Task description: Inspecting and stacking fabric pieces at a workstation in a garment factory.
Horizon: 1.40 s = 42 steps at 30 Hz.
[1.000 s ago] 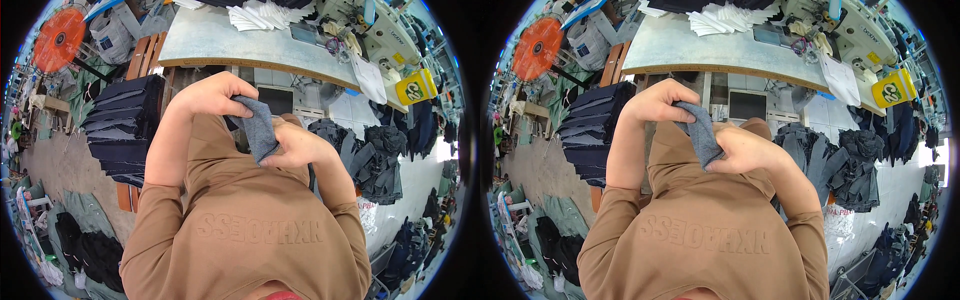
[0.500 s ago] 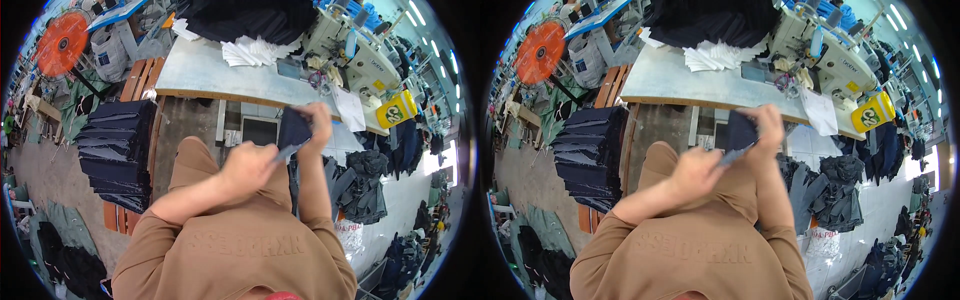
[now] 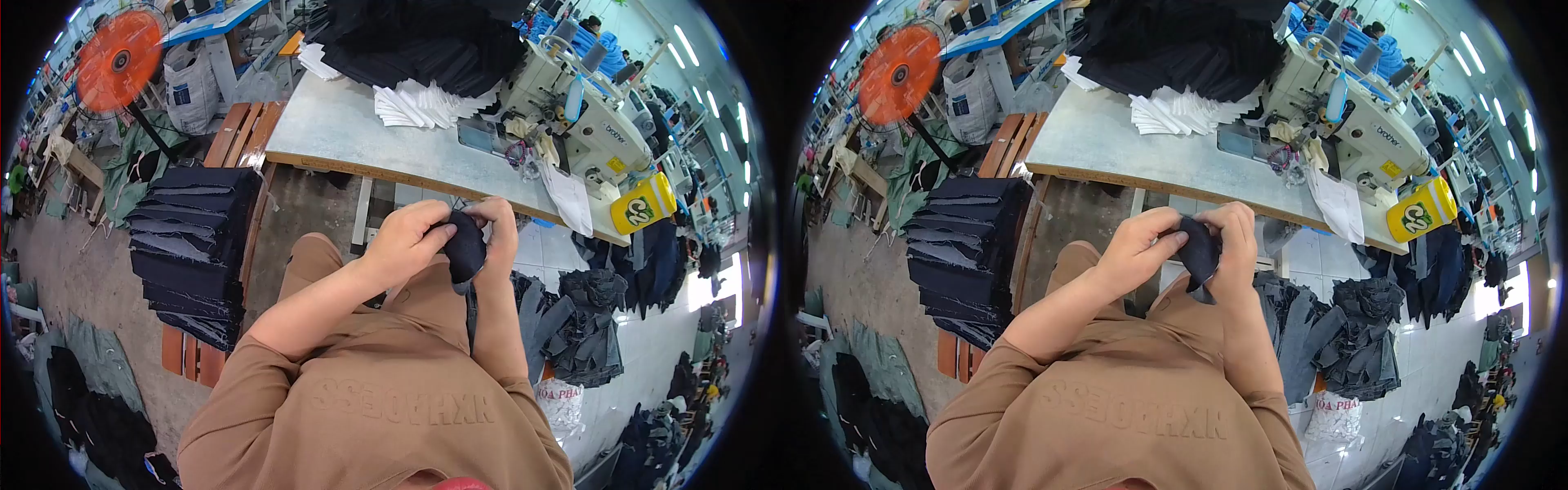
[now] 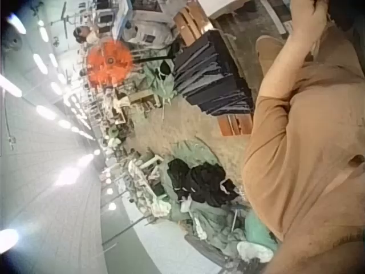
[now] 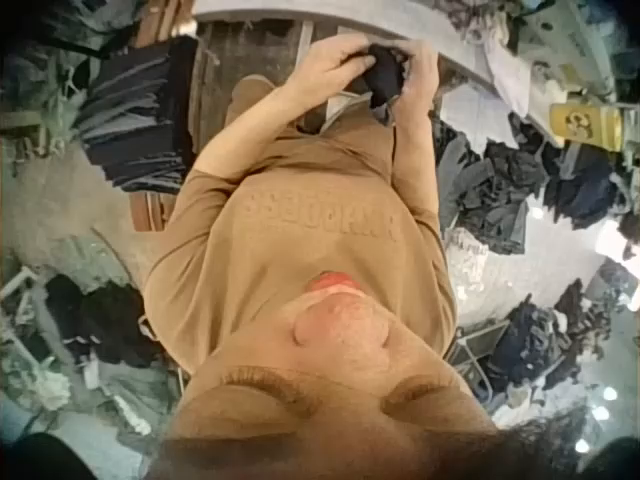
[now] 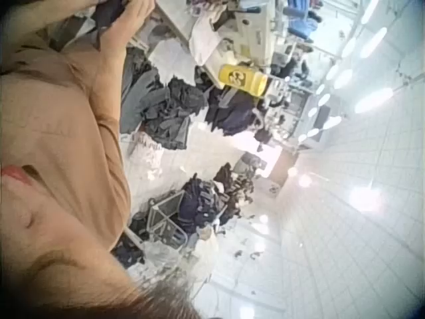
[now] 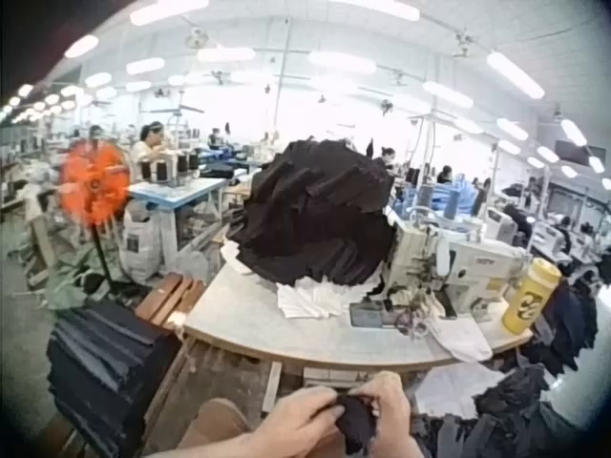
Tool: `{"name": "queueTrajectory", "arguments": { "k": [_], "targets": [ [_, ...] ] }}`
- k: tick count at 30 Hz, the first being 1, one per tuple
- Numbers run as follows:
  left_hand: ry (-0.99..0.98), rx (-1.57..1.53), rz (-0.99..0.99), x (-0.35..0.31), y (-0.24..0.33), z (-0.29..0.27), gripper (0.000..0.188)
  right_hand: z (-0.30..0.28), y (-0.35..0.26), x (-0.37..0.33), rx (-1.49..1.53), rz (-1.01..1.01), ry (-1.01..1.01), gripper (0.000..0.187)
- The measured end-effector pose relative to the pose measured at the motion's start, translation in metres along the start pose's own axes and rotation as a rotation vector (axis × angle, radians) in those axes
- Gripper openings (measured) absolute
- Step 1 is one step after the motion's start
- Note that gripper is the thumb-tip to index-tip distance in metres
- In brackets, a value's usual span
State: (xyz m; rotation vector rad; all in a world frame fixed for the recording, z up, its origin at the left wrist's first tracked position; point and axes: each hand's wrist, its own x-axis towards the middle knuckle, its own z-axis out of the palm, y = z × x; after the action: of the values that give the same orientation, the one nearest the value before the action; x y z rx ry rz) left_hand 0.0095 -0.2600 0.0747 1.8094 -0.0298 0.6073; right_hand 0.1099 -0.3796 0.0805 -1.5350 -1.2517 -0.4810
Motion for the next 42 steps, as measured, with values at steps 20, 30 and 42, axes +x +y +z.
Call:
{"name": "queueTrajectory", "arguments": {
  "k": [20,30,42],
  "targets": [
    [0.057,0.356,0.233,-0.002,-0.001,0.007,0.011,-0.007,0.01,-0.011,-0.345,-0.079,-0.047,0.011],
    [-0.235,-0.081,-0.148,0.001,0.003,-0.021,0.021,-0.002,-0.001,-0.014,-0.177,-0.079,0.027,0.016],
    [-0.32,0.212,0.066,0.003,0.01,-0.036,0.014,-0.037,0.003,-0.023,0.908,0.837,-0.333,0.027]
  ]
}}
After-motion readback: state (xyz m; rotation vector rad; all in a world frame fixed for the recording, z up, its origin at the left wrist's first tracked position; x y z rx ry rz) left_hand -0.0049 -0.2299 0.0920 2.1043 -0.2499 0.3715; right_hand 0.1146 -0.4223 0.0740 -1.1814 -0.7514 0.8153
